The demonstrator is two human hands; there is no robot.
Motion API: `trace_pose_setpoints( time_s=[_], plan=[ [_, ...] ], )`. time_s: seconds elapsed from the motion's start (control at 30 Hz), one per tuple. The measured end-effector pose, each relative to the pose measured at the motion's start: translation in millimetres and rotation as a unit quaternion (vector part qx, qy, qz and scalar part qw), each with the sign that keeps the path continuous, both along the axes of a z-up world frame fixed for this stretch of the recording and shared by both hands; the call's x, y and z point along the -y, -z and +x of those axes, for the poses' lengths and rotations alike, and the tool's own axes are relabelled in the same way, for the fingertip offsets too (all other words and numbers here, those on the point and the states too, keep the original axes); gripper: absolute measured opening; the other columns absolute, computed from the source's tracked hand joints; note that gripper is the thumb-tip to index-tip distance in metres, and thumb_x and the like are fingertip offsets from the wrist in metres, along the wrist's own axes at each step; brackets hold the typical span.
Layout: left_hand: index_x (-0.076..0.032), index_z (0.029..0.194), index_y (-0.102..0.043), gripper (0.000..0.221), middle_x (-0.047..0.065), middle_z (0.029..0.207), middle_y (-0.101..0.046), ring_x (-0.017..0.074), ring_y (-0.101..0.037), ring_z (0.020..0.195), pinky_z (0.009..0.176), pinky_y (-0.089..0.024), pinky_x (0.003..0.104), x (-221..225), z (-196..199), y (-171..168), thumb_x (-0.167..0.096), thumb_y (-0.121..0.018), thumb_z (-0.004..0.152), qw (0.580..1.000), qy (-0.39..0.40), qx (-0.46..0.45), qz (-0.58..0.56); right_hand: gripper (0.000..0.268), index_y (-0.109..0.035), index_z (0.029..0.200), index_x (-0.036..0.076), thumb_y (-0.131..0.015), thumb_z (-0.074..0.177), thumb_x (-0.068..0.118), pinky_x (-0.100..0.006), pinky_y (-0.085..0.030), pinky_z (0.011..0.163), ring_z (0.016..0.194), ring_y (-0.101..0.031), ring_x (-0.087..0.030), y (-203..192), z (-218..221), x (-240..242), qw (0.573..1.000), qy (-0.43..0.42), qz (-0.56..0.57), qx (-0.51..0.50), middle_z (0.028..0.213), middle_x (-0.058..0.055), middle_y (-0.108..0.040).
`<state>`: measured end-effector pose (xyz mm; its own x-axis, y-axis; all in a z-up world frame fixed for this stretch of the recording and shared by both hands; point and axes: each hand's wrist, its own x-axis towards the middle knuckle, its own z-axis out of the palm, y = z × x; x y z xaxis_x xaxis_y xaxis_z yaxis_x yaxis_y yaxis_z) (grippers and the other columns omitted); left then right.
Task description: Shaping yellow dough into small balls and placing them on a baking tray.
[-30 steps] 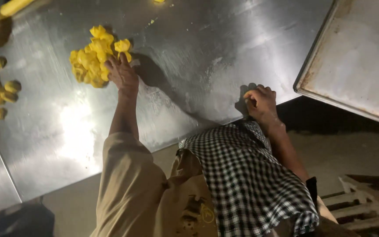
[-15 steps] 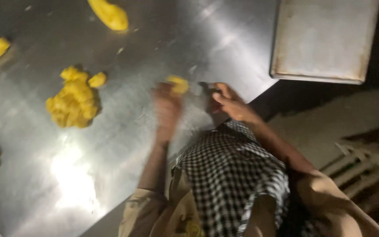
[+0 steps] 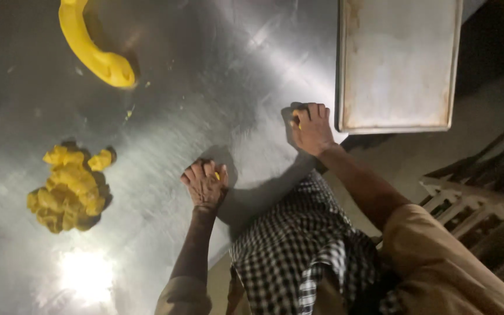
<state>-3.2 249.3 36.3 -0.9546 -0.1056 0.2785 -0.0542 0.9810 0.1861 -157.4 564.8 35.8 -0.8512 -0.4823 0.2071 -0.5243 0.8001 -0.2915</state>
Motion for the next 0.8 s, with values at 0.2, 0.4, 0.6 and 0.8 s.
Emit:
trace_pose_setpoints(
  time_s=[0.2, 0.4, 0.6, 0.8],
  plan=[
    [-0.008, 0.107, -0.064, 0.039, 0.019, 0.110, -0.057, 0.0410, -0.051, 0.106, 0.095, -0.039, 0.059, -6, -71, 14, -0.044, -0.069, 0.095, 0.995, -0.088, 0.042, 0.020, 0.031, -0.056, 0.120, 0.002, -0.065, 0.100, 0.023, -0.054, -0.036, 0.092, 0.104, -0.048, -0.039, 5, -67, 41, 0.997, 0.080, -0.009, 0.022, 0.111, -0.023, -0.051],
    [-0.009, 0.094, -0.063, 0.030, 0.015, 0.108, -0.058, 0.0365, -0.053, 0.113, 0.101, -0.040, 0.054, -30, -148, -4, -0.039, -0.064, 0.089, 0.979, -0.191, -0.042, -0.060, 0.032, -0.059, 0.121, 0.004, -0.065, 0.098, 0.026, -0.050, -0.040, 0.090, 0.101, -0.053, -0.033, 28, -120, 89, 0.987, 0.137, -0.063, -0.062, 0.106, -0.017, -0.055],
    [0.001, 0.101, -0.062, 0.025, 0.021, 0.110, -0.059, 0.0368, -0.052, 0.103, 0.093, -0.040, 0.051, -117, -129, -14, -0.018, -0.060, 0.085, 0.973, -0.190, 0.020, 0.131, 0.030, -0.056, 0.106, 0.002, -0.066, 0.081, 0.013, -0.053, -0.040, 0.086, 0.099, -0.052, -0.039, -11, -57, 92, 0.998, -0.010, -0.054, 0.009, 0.104, -0.021, -0.055],
    [0.002, 0.113, -0.062, 0.033, 0.026, 0.119, -0.055, 0.0476, -0.050, 0.113, 0.098, -0.040, 0.056, -118, 30, 30, -0.019, -0.059, 0.088, 0.962, -0.182, 0.108, 0.174, 0.037, -0.053, 0.123, -0.004, -0.058, 0.087, 0.004, -0.047, -0.041, 0.094, 0.111, -0.049, -0.036, -22, 8, -19, 0.975, -0.215, -0.028, -0.045, 0.121, -0.023, -0.053]
  ],
)
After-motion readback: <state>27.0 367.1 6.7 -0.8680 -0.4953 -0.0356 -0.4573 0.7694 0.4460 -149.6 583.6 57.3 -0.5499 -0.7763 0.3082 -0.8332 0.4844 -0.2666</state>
